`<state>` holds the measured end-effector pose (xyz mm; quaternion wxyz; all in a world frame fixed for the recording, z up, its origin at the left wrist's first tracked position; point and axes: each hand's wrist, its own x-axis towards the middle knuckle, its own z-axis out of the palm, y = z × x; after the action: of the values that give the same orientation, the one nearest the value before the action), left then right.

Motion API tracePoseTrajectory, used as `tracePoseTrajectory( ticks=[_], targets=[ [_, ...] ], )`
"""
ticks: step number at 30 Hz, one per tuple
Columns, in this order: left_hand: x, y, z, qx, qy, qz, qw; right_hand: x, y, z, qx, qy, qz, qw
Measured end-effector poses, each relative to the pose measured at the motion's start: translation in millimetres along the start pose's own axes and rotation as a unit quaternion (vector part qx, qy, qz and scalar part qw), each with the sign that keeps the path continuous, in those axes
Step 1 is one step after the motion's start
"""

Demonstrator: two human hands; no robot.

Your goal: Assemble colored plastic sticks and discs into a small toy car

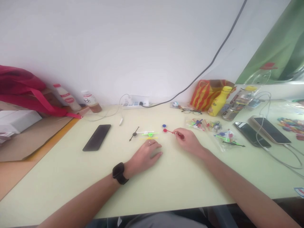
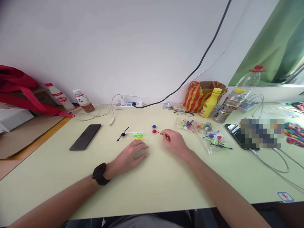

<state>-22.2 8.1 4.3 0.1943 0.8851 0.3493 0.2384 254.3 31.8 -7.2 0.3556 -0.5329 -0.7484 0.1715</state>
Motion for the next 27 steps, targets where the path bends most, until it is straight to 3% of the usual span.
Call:
tracePoseTrajectory(
  ticks=[7, 14, 23, 27],
  targets=[
    [1.9, -20.3, 0.1, 0.030, 0.052, -0.054, 0.997, 0.0, -3.6, -3.4, 0.059, -0.024, -0.007, 0.998],
    [5.8, -6.7, -5.9, -0.007, 0.010, -0.001, 1.000, -3.7, -16.1, 1.1, 0.169, -0.154, -0.013, 0.973],
    [6.0, -10.5, -5.4, -0.129, 0.000, -0.038, 0.991, -3.7, -22.4, -5.2, 0.161, -0.184, 0.018, 0.969],
    [7.3, -12.9, 0.1, -0.218, 0.039, -0.051, 0.974, -2.9, -29.1, -8.4, 0.247, -0.197, 0.055, 0.947]
  ],
)
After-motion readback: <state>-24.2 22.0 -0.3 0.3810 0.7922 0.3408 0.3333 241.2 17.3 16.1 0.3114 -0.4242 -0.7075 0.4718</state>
